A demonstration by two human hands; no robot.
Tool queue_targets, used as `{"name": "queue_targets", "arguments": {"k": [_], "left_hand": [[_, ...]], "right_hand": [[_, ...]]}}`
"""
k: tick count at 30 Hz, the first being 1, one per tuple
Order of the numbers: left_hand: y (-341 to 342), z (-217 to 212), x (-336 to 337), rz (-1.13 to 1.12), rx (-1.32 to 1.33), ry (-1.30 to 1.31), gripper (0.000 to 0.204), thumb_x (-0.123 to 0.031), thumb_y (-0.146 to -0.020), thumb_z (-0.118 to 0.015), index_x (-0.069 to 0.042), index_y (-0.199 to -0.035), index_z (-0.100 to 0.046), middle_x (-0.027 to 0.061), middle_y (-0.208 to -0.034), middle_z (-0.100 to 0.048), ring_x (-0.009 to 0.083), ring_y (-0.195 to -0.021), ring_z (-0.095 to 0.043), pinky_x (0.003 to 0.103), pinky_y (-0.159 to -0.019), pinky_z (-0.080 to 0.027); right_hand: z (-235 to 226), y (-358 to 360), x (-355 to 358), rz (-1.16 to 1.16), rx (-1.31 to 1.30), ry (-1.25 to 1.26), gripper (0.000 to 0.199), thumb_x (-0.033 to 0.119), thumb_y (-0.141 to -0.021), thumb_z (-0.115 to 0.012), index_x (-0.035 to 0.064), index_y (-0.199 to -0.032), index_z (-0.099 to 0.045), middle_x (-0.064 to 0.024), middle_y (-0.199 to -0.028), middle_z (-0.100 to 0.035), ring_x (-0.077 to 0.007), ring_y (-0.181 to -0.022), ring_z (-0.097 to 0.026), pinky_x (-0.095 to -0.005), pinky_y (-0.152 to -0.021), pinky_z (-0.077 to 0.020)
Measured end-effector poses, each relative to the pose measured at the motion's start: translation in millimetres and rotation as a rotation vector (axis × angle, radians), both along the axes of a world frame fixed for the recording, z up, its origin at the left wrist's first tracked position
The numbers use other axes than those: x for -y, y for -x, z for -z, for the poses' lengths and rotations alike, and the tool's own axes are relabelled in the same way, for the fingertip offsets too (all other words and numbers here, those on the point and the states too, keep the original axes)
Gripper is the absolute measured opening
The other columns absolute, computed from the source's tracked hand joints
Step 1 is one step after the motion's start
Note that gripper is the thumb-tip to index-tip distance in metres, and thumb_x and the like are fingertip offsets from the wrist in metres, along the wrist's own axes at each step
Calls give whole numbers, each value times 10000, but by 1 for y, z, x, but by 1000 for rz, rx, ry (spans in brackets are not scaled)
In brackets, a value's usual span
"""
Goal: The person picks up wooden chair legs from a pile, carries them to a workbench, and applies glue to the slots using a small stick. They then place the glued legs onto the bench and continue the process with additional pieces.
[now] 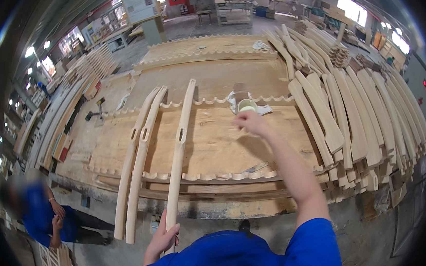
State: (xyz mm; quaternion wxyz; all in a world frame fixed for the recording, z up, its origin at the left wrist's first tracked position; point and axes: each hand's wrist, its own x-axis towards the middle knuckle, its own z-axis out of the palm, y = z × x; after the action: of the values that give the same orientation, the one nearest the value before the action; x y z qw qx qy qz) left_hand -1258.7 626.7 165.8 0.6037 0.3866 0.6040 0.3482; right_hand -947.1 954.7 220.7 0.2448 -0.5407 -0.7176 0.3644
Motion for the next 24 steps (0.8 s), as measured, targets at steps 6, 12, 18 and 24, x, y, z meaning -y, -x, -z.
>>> {"name": "queue_targets", "arguments": {"k": [6,12,18,24], "left_hand": [[-14,-3,0,-156,-150,12,712,-208,-880,-601,-82,-1453,-198,80,-803,-534,117,-465,-490,271,-409,-422],[-20,-9,-4,-146,-155,9,742,-161,-847,-626,-78,-1448,-199,79,-758,-530,121,-441,-487,275,-389,-411],[-21,-6,-4,-158,-127,22,767,-152,-838,-648,-78,-1449,-190,78,-757,-537,123,-436,-487,278,-389,-411],[-18,-9,-3,-161,-116,42,772,-155,-838,-649,-76,-1449,-186,85,-780,-554,124,-439,-492,276,-397,-416]], "right_hand": [[-52,-59,-37,176,925,-574,129,151,-778,-593,95,-803,-707,-99,-828,-698,-292,-765,-676,-394,-641,-518],[-18,-52,-48,185,890,-483,122,123,-753,-603,52,-789,-695,-150,-789,-679,-297,-777,-673,-389,-670,-520],[46,-95,-38,204,104,-69,204,167,-796,-588,-2,-715,-667,-103,-695,-658,-196,-645,-616,-319,-600,-468],[69,-101,-23,269,-278,-11,180,179,-783,-649,1,-803,-639,-68,-701,-607,-129,-649,-550,-289,-609,-447]]}}
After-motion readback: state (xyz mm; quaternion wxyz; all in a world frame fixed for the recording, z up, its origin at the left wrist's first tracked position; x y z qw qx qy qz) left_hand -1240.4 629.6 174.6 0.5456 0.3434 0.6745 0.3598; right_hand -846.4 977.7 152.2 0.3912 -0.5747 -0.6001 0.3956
